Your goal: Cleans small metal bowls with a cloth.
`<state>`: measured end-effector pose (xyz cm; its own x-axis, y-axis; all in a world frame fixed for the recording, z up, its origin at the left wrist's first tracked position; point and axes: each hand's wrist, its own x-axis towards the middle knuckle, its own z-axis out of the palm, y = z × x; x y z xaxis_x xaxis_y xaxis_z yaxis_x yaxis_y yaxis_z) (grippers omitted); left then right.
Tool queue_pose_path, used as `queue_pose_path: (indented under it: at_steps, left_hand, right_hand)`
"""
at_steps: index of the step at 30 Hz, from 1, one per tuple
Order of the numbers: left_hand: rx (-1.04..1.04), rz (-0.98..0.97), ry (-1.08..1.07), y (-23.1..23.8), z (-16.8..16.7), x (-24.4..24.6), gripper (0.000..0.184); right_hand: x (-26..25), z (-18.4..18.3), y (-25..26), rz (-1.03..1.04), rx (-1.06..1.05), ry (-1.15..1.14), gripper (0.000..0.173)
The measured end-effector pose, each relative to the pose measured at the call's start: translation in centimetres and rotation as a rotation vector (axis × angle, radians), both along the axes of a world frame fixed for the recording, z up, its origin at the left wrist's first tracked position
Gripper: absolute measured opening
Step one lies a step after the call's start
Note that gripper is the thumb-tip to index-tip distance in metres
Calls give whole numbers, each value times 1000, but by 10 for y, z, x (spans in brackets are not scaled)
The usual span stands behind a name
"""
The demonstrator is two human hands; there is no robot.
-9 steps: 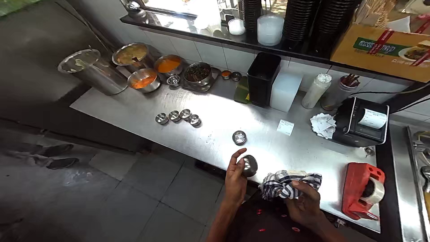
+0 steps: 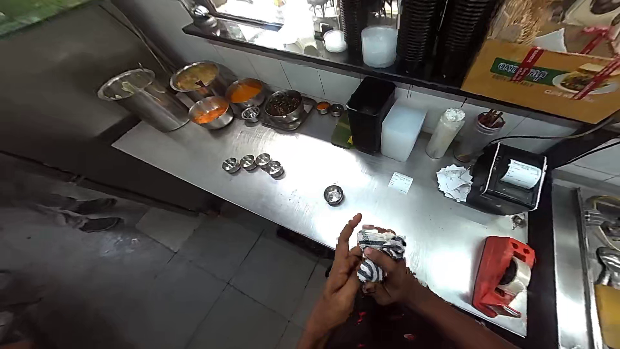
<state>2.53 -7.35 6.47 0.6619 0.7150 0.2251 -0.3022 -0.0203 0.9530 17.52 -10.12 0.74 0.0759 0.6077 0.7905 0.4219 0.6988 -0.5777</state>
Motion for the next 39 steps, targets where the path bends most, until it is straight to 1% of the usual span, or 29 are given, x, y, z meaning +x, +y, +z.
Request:
queue_pose_path:
  at_steps: [2,3,4,6,8,9,11,12,15,17,19,20,22,23,25,26,27,28,29,30,31,33,34,35,36,37,38,39]
  left_hand:
    - [-22,1,-11,3,0,-1,74]
    - [-39,17,-5,5,0,-2,75]
    - [-76,62,5,7,-2,-3,74]
    - [-214,240,27,5,-3,0,69]
    - [-358,412,72,2,1,3,62]
    - [-397,432,93,1,3,1,54]
    - [-412,396,92,-4,6,-1,30]
    - [-404,368,69,-7,7,0,27]
    - [-373,207,-14,-1,14,2,26]
    - [-336,108,-41,9,19,4,26]
    - [-233,83,-10,17,21,8,27]
    - [-158,90,23,21,21,10,27]
    - [17,104,86,33,18,10,30]
    - [117,104,118,39,17,9,31]
    - [348,91,177,50,7,8,30]
    - [460,81,200,56,-1,8,29]
    - [562,70,215,61,-9,7,28]
    - [630,67,221,65,-14,7,27]
    - [652,64,219,69,-16,7,27]
    - [615,63,205,72,-14,7,27]
    - [525,70,178,72,-10,8,28]
    - [306,109,92,68,0,11,30]
    - [213,124,37,65,3,13,30]
    - [141,125,-17,61,4,15,30]
    - [93,122,-62,56,5,17,30]
    - [89,119,-91,51,6,17,29]
    - [132,120,-90,48,7,17,30]
    - [214,123,-58,46,9,16,30]
  right_hand:
    - [-9,6,7,-6,11,138,57]
    - [-13,8,12,19,-17,213,55]
    - [-18,8,17,45,-69,293,54]
    - [-27,4,21,49,-181,412,53]
    - [-29,-1,23,-11,-177,378,55]
    - [-25,-3,23,-41,-152,304,55]
    - [-15,-5,23,-96,-89,119,60]
    - [-9,-5,24,-115,-52,44,65]
    - [8,-7,34,-103,47,-45,73]
    - [9,-8,42,-117,72,-1,77]
    - [0,-7,52,-201,83,147,80]
    - [-7,-1,56,-239,72,254,78]
    - [-16,19,59,-198,-86,471,68]
    - [-17,31,59,-125,-211,605,61]
    - [-12,58,54,138,-546,1008,44]
    - [-6,71,51,304,-755,1247,45]
    - [1,76,49,454,-917,1435,50]
    - [5,76,47,536,-1002,1539,52]
    - [6,72,45,526,-1034,1569,53]
    - [6,68,44,432,-1024,1490,54]
    - [4,65,43,277,-949,1280,56]
    - [-1,55,46,-101,-693,658,59]
    - [-3,52,49,-234,-591,468,67]
    - [-5,50,51,-312,-513,377,74]
    - [-7,47,51,-355,-433,346,80]
    - [-10,43,52,-376,-347,345,83]
    - [-12,40,52,-366,-283,370,83]
    - [-14,39,50,-325,-265,419,81]
